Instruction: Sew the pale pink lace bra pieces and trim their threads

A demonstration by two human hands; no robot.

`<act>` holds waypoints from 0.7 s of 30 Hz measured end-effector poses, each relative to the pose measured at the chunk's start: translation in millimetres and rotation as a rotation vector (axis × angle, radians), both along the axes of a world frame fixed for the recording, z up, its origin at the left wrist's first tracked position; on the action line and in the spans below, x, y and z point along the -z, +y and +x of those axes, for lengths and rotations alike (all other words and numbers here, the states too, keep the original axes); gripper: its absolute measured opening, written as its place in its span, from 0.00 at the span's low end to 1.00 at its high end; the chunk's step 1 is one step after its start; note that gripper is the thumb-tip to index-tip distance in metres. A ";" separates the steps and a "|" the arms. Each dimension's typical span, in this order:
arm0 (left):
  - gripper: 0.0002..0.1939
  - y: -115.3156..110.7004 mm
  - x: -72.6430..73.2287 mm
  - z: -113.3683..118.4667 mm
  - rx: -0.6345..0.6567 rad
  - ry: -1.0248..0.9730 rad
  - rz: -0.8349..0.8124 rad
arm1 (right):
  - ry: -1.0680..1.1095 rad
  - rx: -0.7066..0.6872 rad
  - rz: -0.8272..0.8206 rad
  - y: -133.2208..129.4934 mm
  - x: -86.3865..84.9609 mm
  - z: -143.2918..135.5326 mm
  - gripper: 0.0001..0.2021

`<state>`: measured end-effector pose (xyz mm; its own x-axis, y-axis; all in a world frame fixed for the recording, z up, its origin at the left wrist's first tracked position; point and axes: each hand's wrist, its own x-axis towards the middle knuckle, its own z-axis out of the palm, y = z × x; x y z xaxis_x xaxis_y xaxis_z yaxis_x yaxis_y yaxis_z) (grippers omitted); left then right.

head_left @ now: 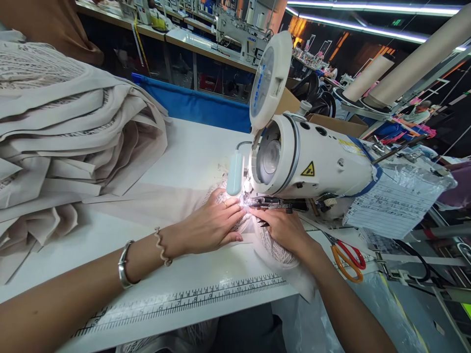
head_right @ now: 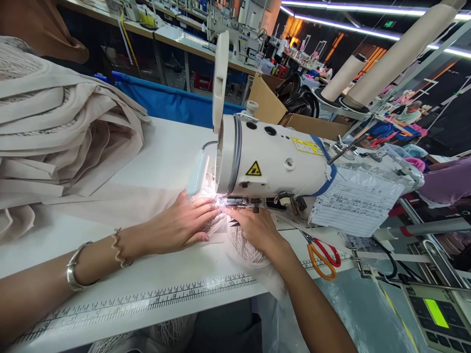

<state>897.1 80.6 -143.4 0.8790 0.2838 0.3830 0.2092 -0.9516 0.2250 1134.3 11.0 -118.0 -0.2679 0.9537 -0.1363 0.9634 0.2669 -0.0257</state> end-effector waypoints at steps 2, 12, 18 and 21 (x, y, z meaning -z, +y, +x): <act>0.25 1.4 -0.8 0.1 -0.012 0.037 0.030 | 0.017 -0.008 0.025 0.3 1.5 0.4 0.34; 0.20 -5.7 5.7 4.1 -0.017 0.012 0.029 | 0.047 -0.164 0.232 -16.1 17.7 16.2 0.28; 0.17 0.4 3.8 1.0 -0.007 0.002 0.024 | 0.007 -0.173 0.257 -10.7 18.0 16.3 0.30; 0.17 3.5 4.7 0.7 -0.035 0.024 0.047 | -0.013 -0.140 0.253 -5.7 16.8 13.0 0.32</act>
<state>897.8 84.0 -148.1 0.8777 0.2970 0.3760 0.2477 -0.9530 0.1744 1147.2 5.3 -134.8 -0.3987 0.9119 0.0972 0.9167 0.3933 0.0703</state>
